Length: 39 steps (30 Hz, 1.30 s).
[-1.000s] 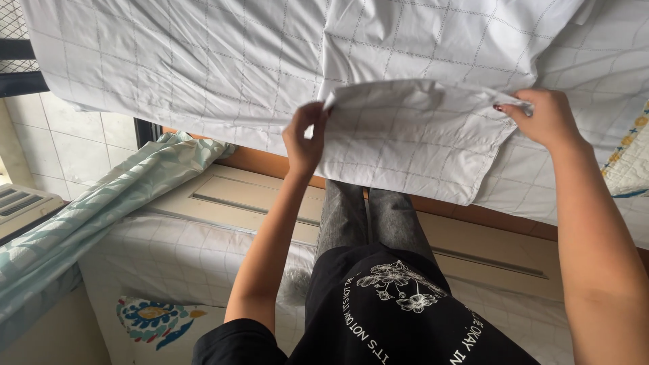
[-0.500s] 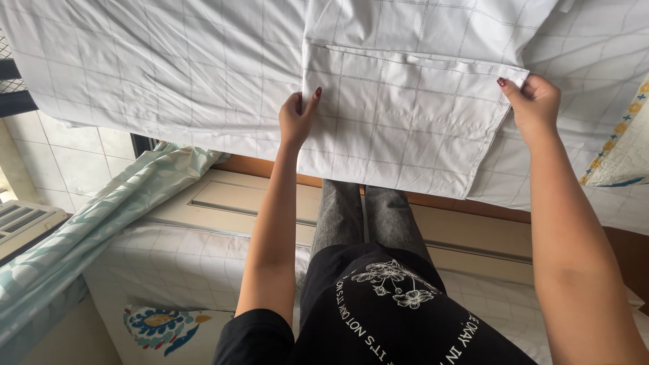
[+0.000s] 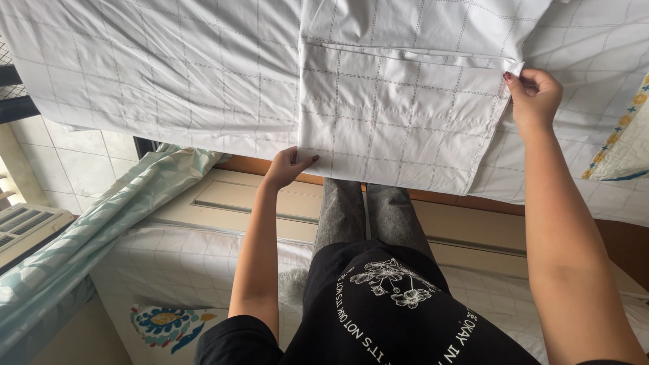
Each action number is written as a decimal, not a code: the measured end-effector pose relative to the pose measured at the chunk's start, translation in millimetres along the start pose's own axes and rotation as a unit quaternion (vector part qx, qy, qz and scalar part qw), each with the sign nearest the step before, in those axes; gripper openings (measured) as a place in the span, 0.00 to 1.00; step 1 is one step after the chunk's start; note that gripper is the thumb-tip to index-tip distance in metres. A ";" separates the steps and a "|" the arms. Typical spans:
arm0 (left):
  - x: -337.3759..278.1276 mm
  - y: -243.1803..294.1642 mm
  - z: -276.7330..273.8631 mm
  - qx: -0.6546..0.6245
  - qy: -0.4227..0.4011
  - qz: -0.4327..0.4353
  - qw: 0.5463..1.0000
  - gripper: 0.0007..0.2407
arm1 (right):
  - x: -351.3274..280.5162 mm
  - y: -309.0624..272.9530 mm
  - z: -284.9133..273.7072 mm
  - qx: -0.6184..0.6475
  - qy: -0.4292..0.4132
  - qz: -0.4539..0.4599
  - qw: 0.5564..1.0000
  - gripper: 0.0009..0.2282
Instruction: Folding a white checkered bedsheet on top of a bed.
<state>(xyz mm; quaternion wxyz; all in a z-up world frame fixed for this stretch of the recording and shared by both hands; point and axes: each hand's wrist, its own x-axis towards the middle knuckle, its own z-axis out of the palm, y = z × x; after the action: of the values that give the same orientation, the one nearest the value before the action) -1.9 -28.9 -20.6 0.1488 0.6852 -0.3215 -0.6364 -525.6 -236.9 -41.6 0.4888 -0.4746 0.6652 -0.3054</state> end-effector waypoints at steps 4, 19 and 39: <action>-3.7 -30.0 -6.0 0.014 -0.012 -0.020 1.000 0.17 | -26.8 -0.1 4.0 -0.078 0.073 -0.009 0.994 0.10; -30.2 -55.9 37.5 -0.280 0.160 -0.051 0.945 0.13 | -224.9 64.6 45.1 -0.058 0.139 0.123 0.981 0.24; -64.3 -124.1 50.8 -0.307 0.179 -0.082 0.931 0.06 | -286.2 73.3 26.3 -0.007 0.021 0.284 0.959 0.17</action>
<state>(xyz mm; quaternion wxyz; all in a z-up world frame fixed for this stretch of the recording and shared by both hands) -18.9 115.0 -54.2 0.3543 0.7326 -0.0214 -0.5807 -504.7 57.5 -11.1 0.5379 -0.2631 0.7848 -0.1600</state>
